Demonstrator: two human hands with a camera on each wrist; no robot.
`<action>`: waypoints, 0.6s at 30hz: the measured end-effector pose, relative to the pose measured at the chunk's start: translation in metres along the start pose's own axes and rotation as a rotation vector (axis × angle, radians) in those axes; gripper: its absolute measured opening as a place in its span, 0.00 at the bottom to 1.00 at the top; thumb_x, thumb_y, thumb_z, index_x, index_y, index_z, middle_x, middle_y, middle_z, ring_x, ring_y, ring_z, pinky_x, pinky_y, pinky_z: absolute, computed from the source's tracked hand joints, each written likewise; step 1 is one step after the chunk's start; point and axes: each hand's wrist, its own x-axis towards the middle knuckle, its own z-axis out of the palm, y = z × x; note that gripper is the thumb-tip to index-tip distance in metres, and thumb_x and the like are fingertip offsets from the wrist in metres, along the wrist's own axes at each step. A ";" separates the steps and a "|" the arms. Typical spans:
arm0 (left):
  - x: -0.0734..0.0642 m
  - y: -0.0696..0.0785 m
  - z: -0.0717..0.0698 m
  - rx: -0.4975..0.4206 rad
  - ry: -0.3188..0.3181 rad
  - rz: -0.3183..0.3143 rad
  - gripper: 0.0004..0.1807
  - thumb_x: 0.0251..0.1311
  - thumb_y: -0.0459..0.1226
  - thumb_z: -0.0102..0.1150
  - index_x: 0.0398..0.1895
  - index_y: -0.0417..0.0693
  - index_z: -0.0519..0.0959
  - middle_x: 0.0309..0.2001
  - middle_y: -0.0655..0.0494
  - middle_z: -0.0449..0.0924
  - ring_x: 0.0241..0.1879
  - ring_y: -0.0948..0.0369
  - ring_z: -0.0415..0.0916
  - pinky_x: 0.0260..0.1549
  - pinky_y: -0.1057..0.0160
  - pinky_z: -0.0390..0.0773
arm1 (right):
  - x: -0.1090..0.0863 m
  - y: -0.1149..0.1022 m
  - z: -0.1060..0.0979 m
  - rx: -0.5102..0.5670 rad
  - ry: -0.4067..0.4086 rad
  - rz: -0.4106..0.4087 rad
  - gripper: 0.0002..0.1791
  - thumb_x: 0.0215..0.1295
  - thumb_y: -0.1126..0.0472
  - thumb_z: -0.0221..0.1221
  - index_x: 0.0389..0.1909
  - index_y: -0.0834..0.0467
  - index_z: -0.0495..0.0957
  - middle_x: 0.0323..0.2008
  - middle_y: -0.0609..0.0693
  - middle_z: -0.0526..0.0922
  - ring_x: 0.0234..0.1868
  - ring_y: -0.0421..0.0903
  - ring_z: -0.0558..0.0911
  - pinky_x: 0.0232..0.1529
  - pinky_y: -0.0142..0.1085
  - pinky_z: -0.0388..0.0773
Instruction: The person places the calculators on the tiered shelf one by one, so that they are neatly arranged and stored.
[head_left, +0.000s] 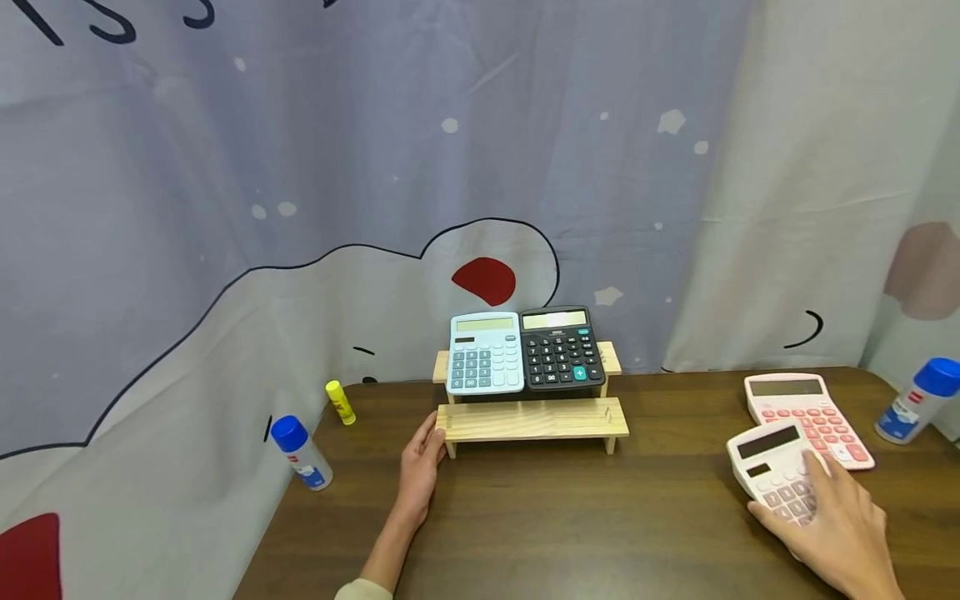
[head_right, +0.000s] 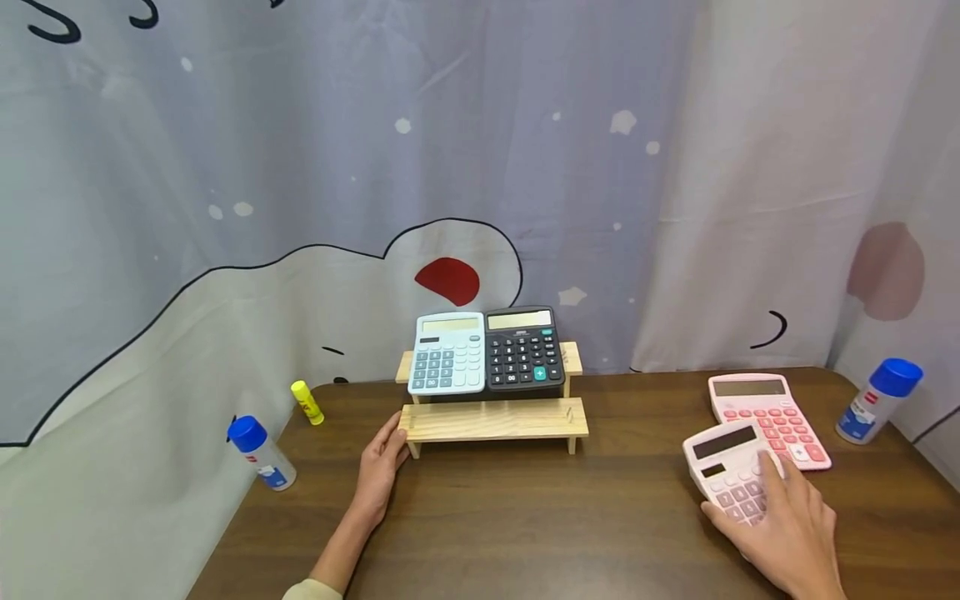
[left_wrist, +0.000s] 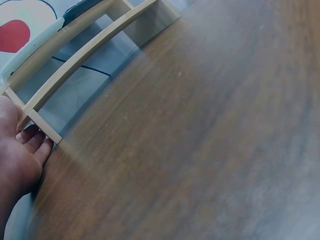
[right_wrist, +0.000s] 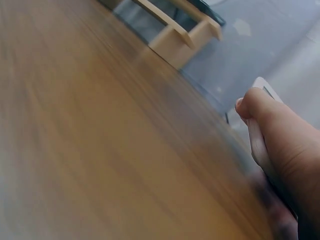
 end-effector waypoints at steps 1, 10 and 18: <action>0.000 0.000 0.000 0.001 -0.001 0.001 0.32 0.77 0.45 0.47 0.77 0.41 0.57 0.75 0.40 0.60 0.72 0.47 0.61 0.68 0.51 0.69 | 0.000 -0.004 0.002 0.016 0.008 -0.023 0.64 0.48 0.35 0.71 0.76 0.66 0.50 0.65 0.78 0.58 0.59 0.78 0.58 0.49 0.70 0.55; 0.000 -0.001 0.001 -0.002 -0.003 -0.005 0.31 0.77 0.45 0.47 0.77 0.42 0.57 0.74 0.41 0.61 0.72 0.48 0.62 0.68 0.52 0.70 | -0.002 -0.039 0.022 0.137 0.074 -0.181 0.64 0.39 0.40 0.77 0.75 0.62 0.57 0.63 0.75 0.63 0.58 0.75 0.62 0.48 0.65 0.57; -0.001 0.001 -0.001 0.011 -0.003 0.006 0.32 0.78 0.45 0.46 0.77 0.40 0.56 0.75 0.40 0.60 0.72 0.47 0.62 0.67 0.51 0.70 | 0.000 -0.074 0.037 0.209 0.113 -0.312 0.66 0.31 0.43 0.79 0.75 0.60 0.60 0.65 0.72 0.64 0.57 0.68 0.65 0.50 0.59 0.57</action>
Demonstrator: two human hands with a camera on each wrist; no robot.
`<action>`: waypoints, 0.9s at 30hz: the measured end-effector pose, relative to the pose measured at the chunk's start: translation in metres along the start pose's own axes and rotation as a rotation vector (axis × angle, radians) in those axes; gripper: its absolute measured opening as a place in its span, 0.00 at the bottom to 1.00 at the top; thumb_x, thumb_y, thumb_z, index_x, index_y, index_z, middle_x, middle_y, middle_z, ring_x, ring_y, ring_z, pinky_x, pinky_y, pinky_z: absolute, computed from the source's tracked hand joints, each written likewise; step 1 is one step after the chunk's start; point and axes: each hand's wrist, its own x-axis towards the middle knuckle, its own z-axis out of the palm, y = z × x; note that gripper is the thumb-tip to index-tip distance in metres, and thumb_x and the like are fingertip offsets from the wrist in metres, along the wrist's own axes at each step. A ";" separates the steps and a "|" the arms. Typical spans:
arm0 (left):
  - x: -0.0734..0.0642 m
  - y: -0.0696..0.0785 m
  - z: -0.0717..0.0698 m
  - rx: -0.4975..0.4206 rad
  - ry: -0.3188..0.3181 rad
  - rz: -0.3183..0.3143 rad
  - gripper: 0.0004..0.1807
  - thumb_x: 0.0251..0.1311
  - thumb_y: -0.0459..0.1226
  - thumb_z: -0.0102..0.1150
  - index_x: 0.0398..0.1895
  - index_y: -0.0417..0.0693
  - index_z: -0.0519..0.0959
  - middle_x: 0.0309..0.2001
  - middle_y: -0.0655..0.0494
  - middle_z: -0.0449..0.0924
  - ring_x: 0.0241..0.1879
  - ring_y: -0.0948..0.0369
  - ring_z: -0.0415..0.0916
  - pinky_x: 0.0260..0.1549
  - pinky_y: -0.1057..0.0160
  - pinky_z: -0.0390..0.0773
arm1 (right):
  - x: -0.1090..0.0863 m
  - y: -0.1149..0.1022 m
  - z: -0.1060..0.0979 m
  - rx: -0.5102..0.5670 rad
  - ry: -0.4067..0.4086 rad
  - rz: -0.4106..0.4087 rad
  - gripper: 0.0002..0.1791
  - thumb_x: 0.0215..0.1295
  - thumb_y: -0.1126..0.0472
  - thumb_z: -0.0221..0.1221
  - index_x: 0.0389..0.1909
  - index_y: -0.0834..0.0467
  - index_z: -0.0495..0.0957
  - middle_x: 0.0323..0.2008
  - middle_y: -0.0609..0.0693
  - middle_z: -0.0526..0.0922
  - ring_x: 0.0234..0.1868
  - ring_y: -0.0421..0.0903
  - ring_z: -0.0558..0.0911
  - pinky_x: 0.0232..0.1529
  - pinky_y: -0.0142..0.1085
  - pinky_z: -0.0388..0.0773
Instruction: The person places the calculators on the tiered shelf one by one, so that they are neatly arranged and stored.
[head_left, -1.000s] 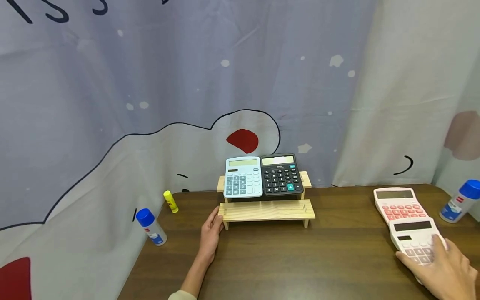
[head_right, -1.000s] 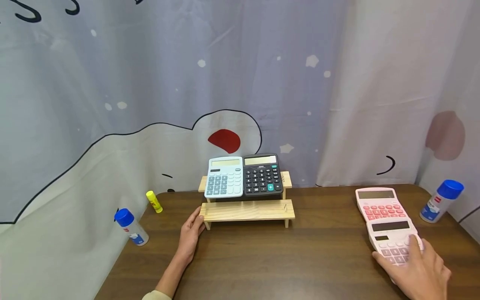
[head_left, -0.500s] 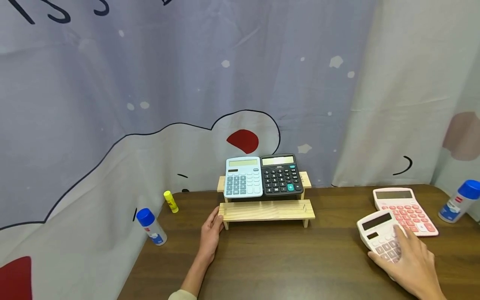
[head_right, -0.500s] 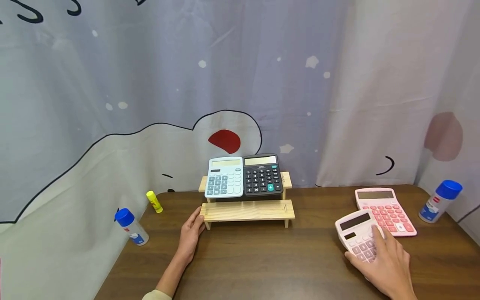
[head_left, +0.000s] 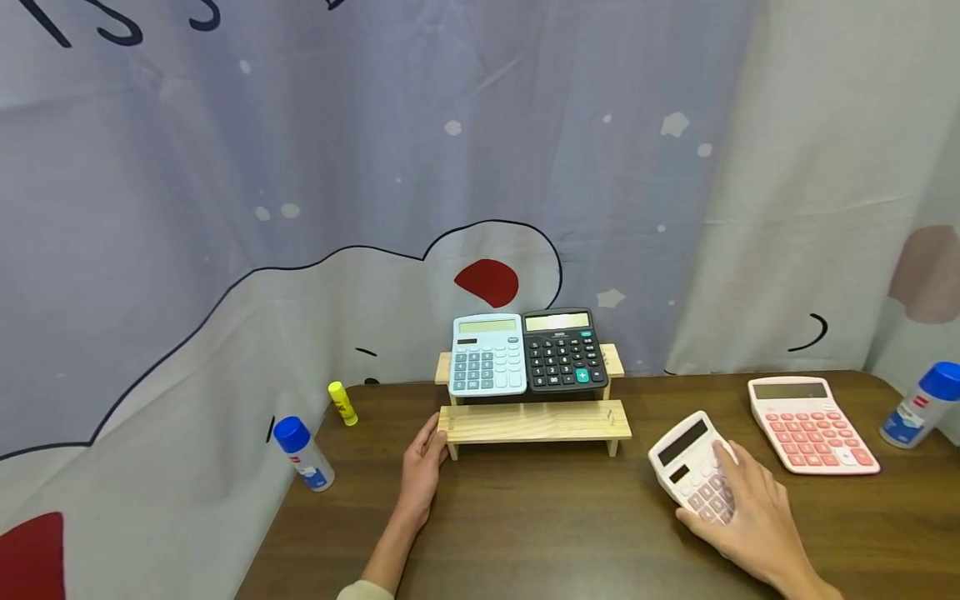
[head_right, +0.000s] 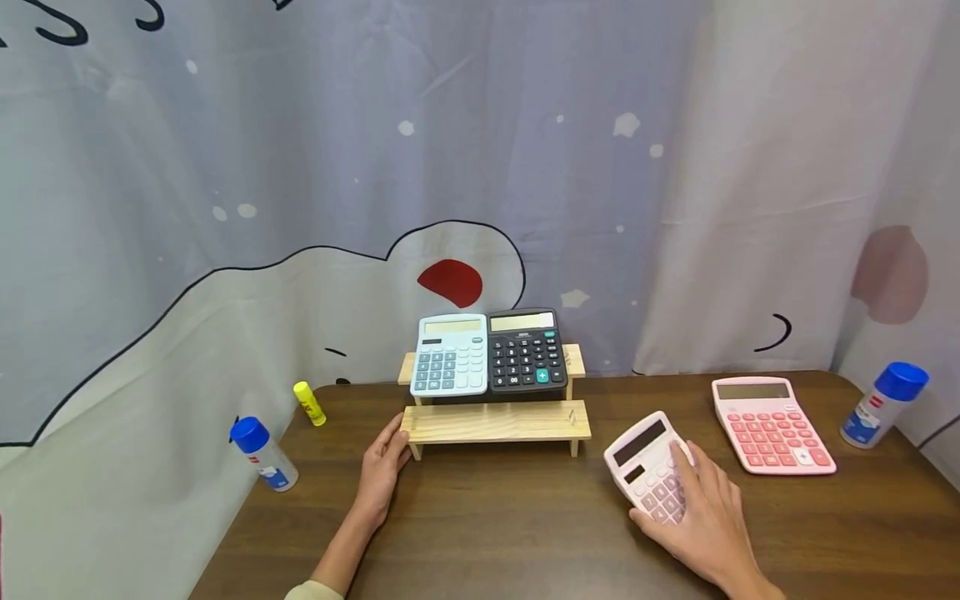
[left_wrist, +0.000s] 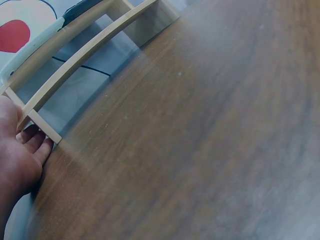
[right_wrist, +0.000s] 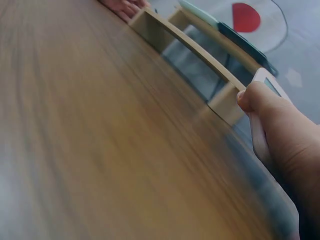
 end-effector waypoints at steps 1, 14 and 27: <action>0.000 0.000 0.000 0.000 0.000 -0.004 0.32 0.78 0.45 0.46 0.77 0.41 0.56 0.75 0.41 0.61 0.72 0.48 0.62 0.67 0.51 0.70 | 0.001 -0.003 0.002 0.003 0.002 -0.014 0.66 0.30 0.43 0.79 0.75 0.59 0.60 0.65 0.72 0.64 0.57 0.68 0.66 0.50 0.58 0.57; 0.002 -0.002 0.000 -0.017 -0.009 -0.003 0.32 0.77 0.45 0.46 0.78 0.43 0.56 0.75 0.41 0.61 0.72 0.49 0.62 0.68 0.50 0.69 | 0.010 -0.046 0.031 0.037 0.045 -0.188 0.66 0.25 0.40 0.79 0.73 0.61 0.65 0.65 0.68 0.68 0.57 0.64 0.69 0.50 0.48 0.60; 0.001 -0.001 -0.001 -0.012 0.003 -0.007 0.31 0.77 0.45 0.46 0.77 0.42 0.57 0.75 0.41 0.61 0.72 0.49 0.62 0.68 0.49 0.68 | 0.019 -0.087 0.060 0.074 0.054 -0.283 0.67 0.31 0.32 0.75 0.74 0.61 0.63 0.67 0.66 0.68 0.62 0.62 0.68 0.56 0.46 0.59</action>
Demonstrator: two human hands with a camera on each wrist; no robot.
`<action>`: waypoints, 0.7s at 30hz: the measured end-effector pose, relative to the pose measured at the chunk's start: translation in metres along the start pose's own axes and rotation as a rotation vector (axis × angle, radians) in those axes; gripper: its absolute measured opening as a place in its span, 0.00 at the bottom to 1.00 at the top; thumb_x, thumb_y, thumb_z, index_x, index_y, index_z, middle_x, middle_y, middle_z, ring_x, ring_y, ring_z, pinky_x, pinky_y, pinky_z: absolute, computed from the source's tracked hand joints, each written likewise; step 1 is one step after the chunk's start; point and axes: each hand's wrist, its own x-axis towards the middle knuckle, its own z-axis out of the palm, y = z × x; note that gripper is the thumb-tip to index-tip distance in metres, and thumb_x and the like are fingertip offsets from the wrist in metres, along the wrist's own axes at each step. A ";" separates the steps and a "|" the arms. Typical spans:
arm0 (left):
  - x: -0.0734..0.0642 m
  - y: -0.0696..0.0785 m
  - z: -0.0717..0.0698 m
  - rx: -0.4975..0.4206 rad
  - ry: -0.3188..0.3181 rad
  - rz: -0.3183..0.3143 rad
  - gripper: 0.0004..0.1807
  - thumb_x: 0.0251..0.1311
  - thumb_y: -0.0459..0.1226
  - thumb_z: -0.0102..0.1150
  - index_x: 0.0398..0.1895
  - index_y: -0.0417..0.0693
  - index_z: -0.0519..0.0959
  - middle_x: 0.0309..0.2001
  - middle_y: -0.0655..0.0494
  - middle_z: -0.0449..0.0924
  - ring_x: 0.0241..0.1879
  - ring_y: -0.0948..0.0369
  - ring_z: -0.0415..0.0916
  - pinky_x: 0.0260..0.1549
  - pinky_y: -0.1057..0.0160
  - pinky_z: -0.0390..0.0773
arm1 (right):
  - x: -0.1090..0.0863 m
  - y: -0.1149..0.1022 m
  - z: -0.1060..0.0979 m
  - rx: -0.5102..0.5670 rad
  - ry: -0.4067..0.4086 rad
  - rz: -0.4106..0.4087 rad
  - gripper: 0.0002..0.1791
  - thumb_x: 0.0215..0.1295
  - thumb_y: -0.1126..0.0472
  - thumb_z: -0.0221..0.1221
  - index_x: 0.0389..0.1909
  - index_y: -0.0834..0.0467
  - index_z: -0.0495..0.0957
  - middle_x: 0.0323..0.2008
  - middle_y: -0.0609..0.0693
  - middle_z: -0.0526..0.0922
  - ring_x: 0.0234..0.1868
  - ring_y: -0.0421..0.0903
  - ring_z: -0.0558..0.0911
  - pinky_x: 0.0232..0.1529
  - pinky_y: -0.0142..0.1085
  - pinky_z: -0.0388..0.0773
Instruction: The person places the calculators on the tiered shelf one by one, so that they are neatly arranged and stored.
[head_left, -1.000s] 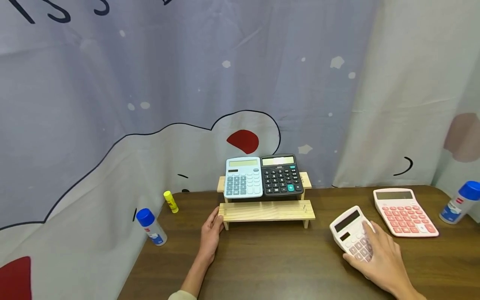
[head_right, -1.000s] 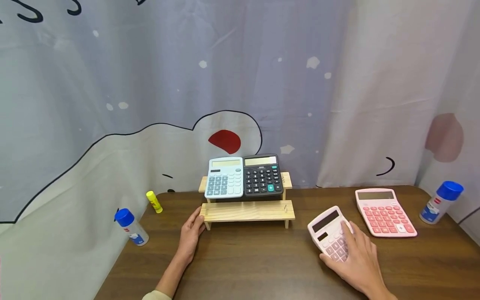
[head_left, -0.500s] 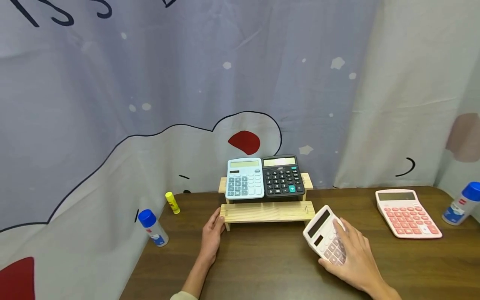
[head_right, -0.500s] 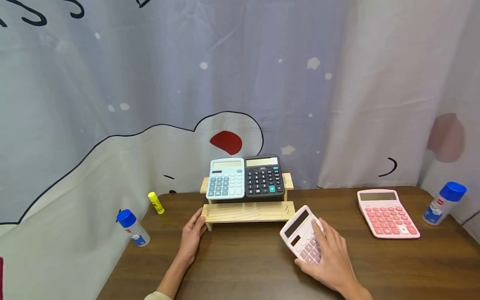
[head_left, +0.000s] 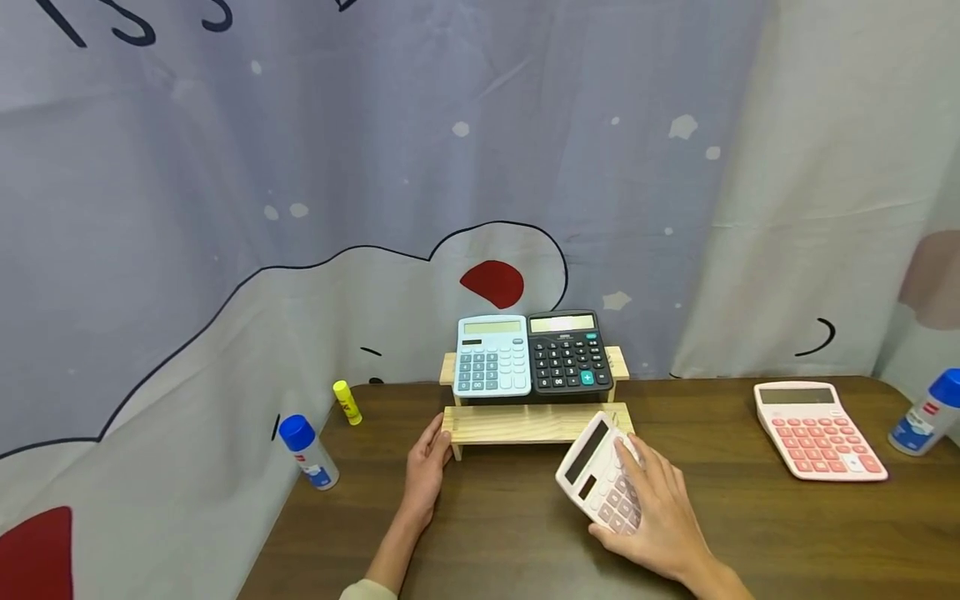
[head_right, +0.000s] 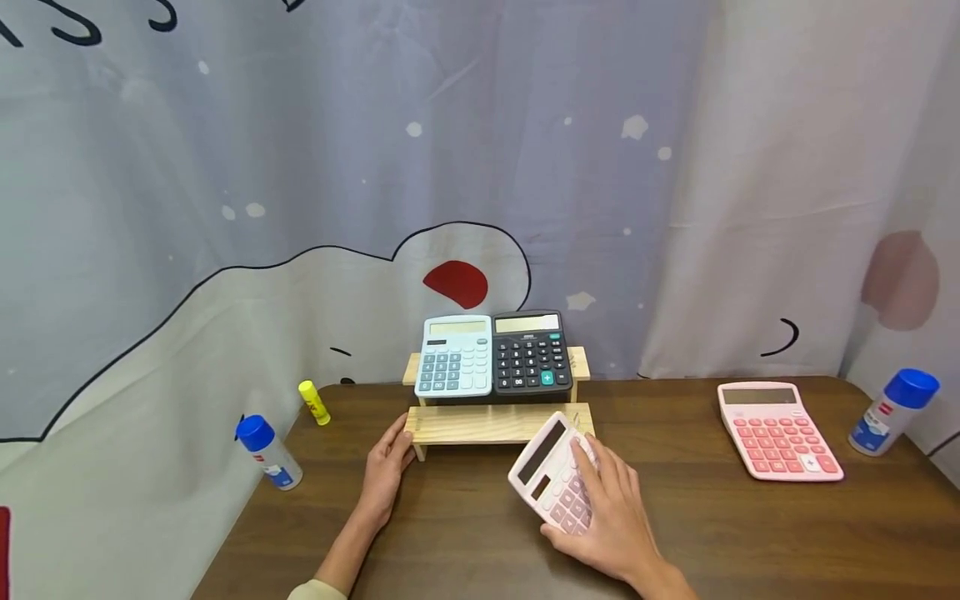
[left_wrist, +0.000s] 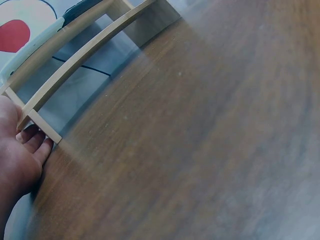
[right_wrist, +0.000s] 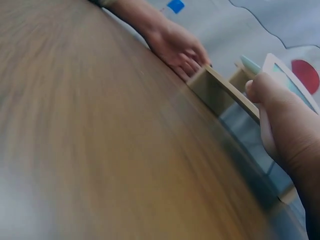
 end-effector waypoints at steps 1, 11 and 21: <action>0.000 0.000 0.000 -0.005 0.003 -0.004 0.31 0.77 0.44 0.46 0.77 0.42 0.57 0.75 0.41 0.61 0.72 0.49 0.62 0.69 0.49 0.68 | 0.002 -0.003 0.003 0.003 -0.006 -0.003 0.67 0.31 0.32 0.74 0.74 0.61 0.62 0.68 0.65 0.67 0.62 0.61 0.68 0.57 0.47 0.59; -0.001 0.002 0.003 -0.027 0.011 -0.009 0.30 0.77 0.42 0.47 0.77 0.41 0.58 0.74 0.41 0.61 0.72 0.50 0.62 0.68 0.51 0.68 | 0.025 -0.041 0.040 0.035 -0.051 -0.078 0.70 0.28 0.32 0.75 0.74 0.62 0.62 0.69 0.64 0.66 0.65 0.57 0.67 0.61 0.47 0.60; 0.001 0.001 0.002 -0.041 0.021 0.003 0.30 0.77 0.42 0.47 0.76 0.40 0.59 0.74 0.41 0.62 0.71 0.51 0.63 0.68 0.51 0.69 | 0.044 -0.057 0.064 0.009 -0.058 -0.107 0.69 0.31 0.29 0.73 0.74 0.63 0.62 0.69 0.66 0.66 0.65 0.59 0.67 0.62 0.50 0.62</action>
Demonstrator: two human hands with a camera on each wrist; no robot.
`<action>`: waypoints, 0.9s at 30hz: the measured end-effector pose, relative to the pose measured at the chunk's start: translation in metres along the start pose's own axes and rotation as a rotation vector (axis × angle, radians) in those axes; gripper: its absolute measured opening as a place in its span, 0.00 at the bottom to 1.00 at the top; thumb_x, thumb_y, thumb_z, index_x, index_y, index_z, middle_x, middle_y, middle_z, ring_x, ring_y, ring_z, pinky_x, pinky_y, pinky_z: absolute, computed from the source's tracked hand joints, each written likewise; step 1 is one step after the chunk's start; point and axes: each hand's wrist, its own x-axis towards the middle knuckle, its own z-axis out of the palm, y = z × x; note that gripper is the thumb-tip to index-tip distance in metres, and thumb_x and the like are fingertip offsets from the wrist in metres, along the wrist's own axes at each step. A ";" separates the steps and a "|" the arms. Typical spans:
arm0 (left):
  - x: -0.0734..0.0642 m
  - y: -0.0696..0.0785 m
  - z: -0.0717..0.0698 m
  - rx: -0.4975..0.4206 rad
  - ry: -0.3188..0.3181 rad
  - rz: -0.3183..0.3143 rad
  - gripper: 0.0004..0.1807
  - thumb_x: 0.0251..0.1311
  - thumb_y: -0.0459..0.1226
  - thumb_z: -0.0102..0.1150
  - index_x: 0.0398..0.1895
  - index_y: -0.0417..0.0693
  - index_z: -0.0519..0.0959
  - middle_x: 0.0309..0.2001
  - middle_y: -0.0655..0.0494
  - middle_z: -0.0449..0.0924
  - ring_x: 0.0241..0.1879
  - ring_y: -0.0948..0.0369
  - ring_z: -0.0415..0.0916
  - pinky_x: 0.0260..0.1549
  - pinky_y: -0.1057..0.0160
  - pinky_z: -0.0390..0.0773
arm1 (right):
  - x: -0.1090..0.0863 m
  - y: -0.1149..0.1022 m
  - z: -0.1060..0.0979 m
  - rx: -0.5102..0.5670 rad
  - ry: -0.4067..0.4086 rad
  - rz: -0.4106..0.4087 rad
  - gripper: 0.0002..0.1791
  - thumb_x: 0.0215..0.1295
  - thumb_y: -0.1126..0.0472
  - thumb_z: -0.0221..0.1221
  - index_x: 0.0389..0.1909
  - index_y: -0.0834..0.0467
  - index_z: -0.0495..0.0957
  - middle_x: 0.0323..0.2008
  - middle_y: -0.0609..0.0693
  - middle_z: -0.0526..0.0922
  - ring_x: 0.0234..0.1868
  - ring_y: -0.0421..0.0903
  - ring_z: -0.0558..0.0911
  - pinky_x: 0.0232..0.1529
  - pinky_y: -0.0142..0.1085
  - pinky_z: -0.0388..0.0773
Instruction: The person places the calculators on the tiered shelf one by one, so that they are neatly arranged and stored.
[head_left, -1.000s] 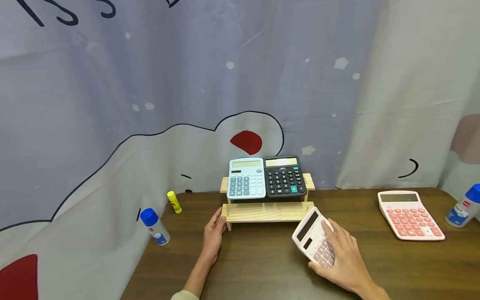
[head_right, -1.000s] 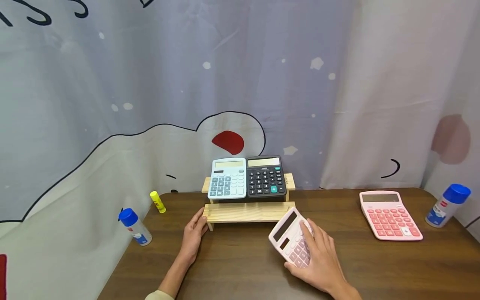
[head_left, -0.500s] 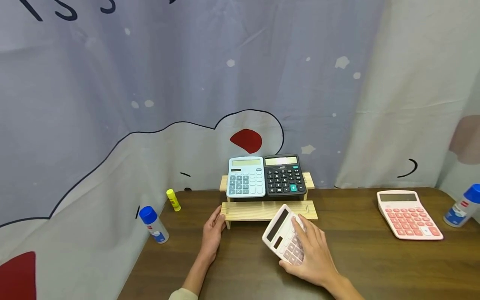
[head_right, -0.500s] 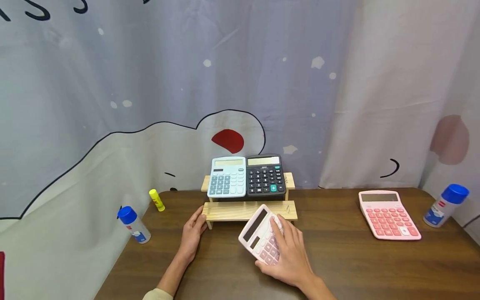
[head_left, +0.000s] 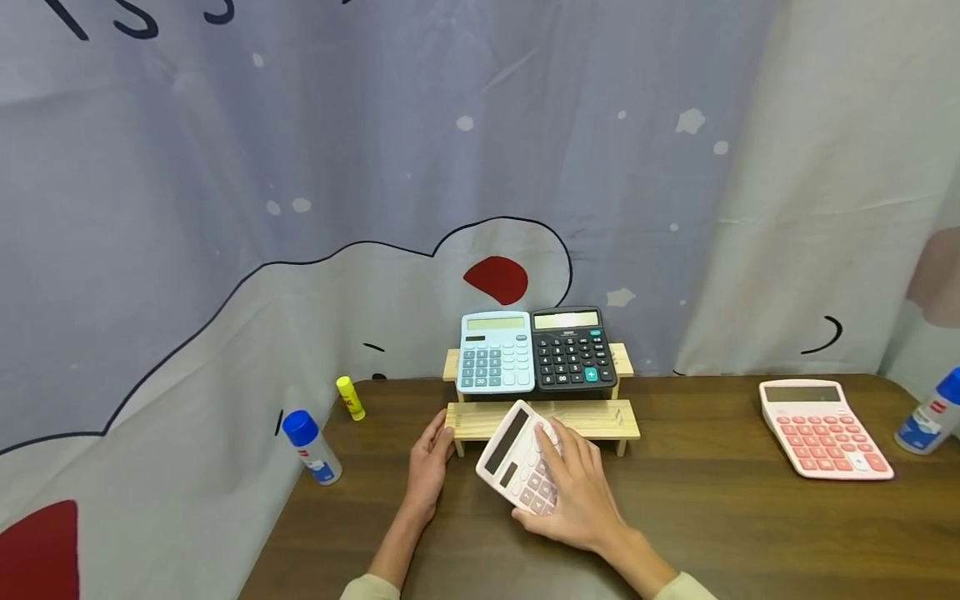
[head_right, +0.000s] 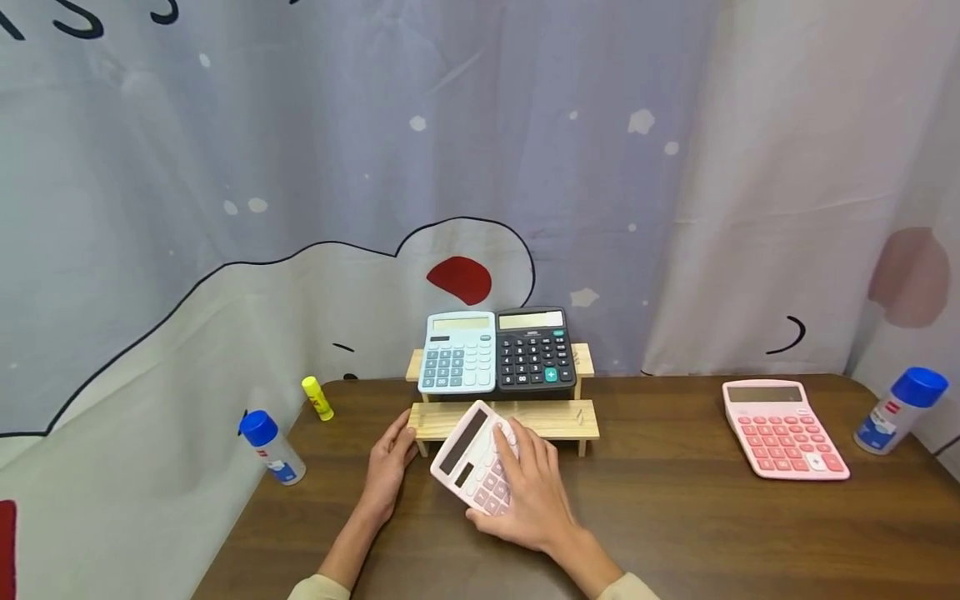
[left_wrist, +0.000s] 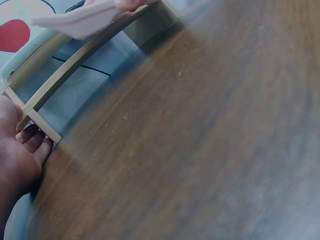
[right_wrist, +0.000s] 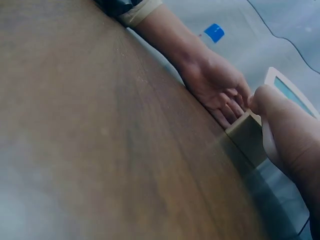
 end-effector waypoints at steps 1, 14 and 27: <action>0.000 0.000 0.000 -0.002 0.000 -0.002 0.30 0.77 0.42 0.47 0.76 0.40 0.59 0.74 0.41 0.62 0.71 0.51 0.63 0.68 0.51 0.69 | 0.001 0.000 0.000 -0.005 -0.003 0.001 0.68 0.31 0.29 0.72 0.74 0.63 0.62 0.69 0.66 0.66 0.65 0.59 0.67 0.62 0.50 0.62; 0.000 0.000 0.001 0.013 -0.003 0.014 0.30 0.77 0.42 0.48 0.75 0.37 0.60 0.72 0.38 0.65 0.69 0.53 0.66 0.64 0.58 0.73 | 0.021 -0.007 -0.012 -0.064 -0.130 0.093 0.64 0.34 0.28 0.70 0.71 0.61 0.66 0.68 0.67 0.67 0.65 0.61 0.69 0.63 0.56 0.66; -0.001 0.001 0.000 0.006 -0.001 -0.003 0.30 0.77 0.42 0.48 0.76 0.39 0.59 0.72 0.41 0.65 0.69 0.54 0.66 0.64 0.59 0.73 | 0.047 -0.015 -0.011 -0.053 -0.261 0.237 0.56 0.41 0.25 0.66 0.69 0.55 0.68 0.68 0.67 0.67 0.64 0.64 0.70 0.62 0.57 0.67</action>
